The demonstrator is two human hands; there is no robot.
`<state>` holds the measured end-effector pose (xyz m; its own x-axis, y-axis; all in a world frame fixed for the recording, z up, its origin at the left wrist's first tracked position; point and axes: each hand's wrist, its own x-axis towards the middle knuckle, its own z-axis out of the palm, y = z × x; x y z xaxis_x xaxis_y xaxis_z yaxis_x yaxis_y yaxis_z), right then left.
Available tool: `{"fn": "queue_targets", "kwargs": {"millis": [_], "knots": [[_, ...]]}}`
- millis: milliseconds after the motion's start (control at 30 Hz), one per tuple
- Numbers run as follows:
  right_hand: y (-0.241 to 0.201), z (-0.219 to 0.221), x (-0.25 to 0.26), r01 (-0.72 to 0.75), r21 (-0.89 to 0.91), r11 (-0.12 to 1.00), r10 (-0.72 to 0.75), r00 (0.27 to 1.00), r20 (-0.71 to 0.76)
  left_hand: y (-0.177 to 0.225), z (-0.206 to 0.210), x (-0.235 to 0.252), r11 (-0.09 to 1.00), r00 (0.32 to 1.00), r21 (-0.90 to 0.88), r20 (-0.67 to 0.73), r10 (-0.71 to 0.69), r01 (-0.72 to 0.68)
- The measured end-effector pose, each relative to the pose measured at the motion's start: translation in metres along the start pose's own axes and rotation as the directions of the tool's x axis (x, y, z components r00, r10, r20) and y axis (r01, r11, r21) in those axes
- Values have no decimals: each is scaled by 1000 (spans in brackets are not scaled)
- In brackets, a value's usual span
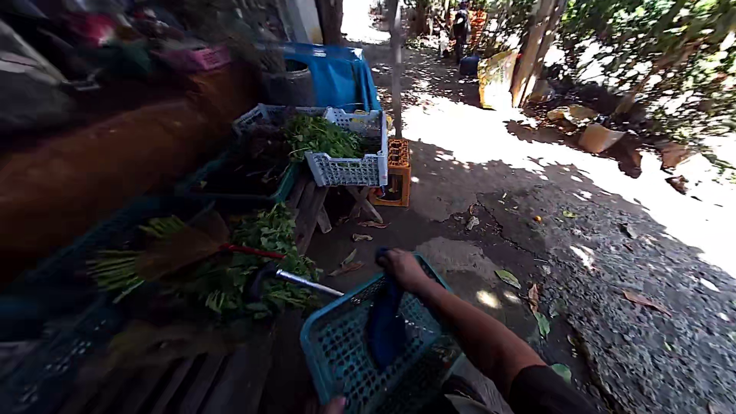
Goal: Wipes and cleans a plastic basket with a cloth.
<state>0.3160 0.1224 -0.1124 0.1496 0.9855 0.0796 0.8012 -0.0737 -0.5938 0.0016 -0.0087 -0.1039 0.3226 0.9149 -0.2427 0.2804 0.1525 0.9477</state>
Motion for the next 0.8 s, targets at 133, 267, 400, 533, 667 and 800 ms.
{"fn": "queue_targets", "kwargs": {"millis": [133,267,400,533,667,800], "knots": [[4,-21,20,-243,-31,970,244,969,38,-17,1,15,998,998,-25,25,-58,58],[-93,4,-16,276,25,961,-276,961,-29,-8,2,15,999,998,-2,26,-53,53],[-158,42,-44,774,-41,632,-752,600,-273,-6,0,10,999,1000,36,10,18,-19],[-120,32,-30,697,-102,710,-698,678,-228,2,1,2,1000,999,4,-20,-28,28],[-4,4,0,10,-17,1000,-10,1000,12,-20,-1,10,998,1000,-53,-14,-24,24],[10,-40,8,-95,-92,991,106,986,127,-16,0,26,994,997,-90,50,-51,56]]}}
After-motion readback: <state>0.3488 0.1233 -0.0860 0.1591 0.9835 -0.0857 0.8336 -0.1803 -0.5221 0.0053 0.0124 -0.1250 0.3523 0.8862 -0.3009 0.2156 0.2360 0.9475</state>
